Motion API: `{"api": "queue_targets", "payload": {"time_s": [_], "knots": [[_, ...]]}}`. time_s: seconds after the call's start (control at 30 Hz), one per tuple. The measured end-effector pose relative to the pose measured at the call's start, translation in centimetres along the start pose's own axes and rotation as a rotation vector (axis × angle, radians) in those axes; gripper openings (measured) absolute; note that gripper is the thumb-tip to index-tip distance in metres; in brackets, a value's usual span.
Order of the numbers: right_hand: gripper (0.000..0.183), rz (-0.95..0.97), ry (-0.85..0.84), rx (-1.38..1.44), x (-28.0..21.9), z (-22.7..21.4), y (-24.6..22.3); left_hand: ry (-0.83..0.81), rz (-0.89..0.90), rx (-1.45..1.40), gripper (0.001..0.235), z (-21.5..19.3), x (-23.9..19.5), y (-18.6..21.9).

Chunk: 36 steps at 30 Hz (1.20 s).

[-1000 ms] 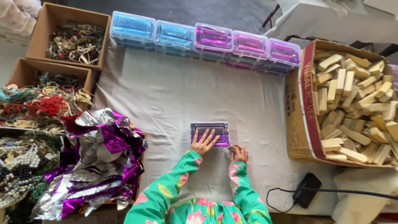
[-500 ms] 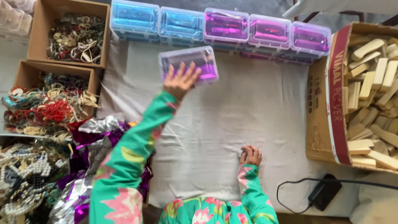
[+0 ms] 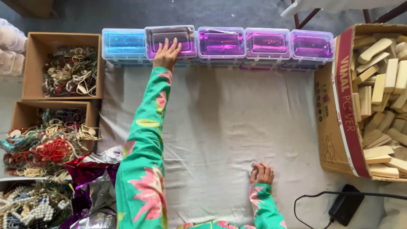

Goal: The person wipes the inside of a small plastic container with a white cloth. They then place a purple metallic sheet and a brown metallic sheet inside the container, close the lid, and wipe the exterior. Finally, they pick up two small wooden blocks from a nearby box.

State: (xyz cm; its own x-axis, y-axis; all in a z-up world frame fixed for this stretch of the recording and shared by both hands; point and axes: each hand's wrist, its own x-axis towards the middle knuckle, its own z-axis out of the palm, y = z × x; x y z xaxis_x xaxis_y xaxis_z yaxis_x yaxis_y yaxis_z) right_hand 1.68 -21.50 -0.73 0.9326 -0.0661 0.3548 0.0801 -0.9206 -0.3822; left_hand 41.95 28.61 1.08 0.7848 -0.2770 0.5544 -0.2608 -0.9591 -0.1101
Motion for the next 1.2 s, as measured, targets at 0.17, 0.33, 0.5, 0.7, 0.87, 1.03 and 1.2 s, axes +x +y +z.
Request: {"api": "queue_targets", "payload": {"time_s": [0.17, 0.33, 0.5, 0.7, 0.87, 1.03, 1.2], "knots": [[0.015, 0.009, -0.009, 0.011, 0.0, -0.4, -0.7, -0.103, -0.024, -0.18, 0.058, -0.4, 0.6, 0.0], [0.015, 0.01, -0.01, 0.019, -0.2, -0.4, -0.8, -0.302, -0.029, -0.159, 0.058, 1.0, 1.9, 0.0], [0.014, -0.01, 0.007, 0.015, 0.2, -0.9, -1.5, -0.402, -0.093, 0.022, 0.045, 1.6, 2.4, 3.0], [0.014, -0.023, 0.021, 0.024, 0.3, -0.7, -1.2, -0.263, -0.226, 0.141, 0.066, -2.7, -0.9, 10.5], [0.015, -0.026, 0.036, 0.043, -0.3, 0.2, -0.3, -0.098, -0.559, -0.379, 0.093, -10.7, -7.3, 18.8], [0.016, -0.043, 0.039, 0.05, -0.4, 1.0, 1.0, -0.398, -0.488, -0.201, 0.081, -8.5, -22.1, 35.6], [0.027, -0.04, 0.02, 0.1, 0.4, 0.8, 1.5, -0.645, -0.31, -0.559, 0.086, -20.3, -27.7, 44.6]]}}
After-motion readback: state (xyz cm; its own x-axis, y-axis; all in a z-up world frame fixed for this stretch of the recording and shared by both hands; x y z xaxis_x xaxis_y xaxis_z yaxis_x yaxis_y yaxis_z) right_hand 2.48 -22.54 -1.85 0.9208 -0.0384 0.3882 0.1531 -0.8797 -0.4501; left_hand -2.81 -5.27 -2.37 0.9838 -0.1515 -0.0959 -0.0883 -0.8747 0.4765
